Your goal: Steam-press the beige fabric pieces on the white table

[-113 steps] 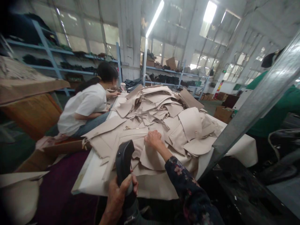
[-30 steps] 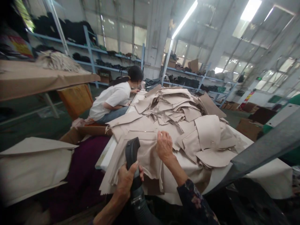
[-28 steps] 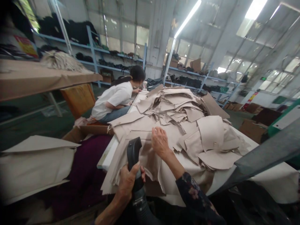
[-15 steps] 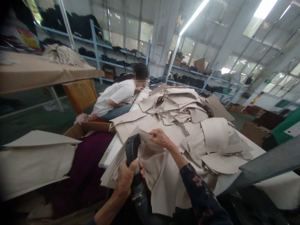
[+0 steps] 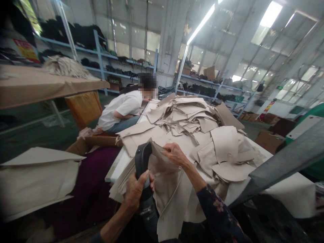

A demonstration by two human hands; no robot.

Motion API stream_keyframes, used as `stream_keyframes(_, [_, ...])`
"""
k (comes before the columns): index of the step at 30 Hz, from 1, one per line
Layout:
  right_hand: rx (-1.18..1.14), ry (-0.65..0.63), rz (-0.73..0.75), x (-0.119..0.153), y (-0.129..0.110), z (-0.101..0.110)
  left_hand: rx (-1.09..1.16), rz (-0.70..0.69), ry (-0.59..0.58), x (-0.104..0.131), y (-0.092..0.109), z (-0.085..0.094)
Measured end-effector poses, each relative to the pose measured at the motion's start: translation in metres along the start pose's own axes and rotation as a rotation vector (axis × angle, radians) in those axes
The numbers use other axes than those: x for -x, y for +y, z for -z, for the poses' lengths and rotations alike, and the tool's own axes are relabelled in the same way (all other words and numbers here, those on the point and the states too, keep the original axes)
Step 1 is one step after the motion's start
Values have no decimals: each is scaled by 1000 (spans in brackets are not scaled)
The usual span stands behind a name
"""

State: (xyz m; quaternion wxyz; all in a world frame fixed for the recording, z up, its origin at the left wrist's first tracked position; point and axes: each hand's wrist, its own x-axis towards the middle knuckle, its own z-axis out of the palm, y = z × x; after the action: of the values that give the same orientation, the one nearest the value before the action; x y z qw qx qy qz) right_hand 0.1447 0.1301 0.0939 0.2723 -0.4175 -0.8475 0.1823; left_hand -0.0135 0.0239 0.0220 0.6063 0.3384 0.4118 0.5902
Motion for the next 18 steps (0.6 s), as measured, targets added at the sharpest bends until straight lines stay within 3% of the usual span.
stream_keyframes(3, [55,49,-19,10,1,12,46,-24,43,-2,4,2])
stream_keyframes(6, [161,198,-75,12,4,34,53,-63,37,-3,7,5])
stream_keyframes(10, [358,503,-131,1,-7,81,27,-66,21,1,9,5])
stream_keyframes(13, [712,816,-49,-8,-26,110,19,-78,23,4,11,2])
stream_keyframes(15, [934,929,47,-8,-38,112,10,-80,32,4,13,1])
stream_keyframes(18, [1059,801,150,1,-39,76,27,-64,59,5,12,2])
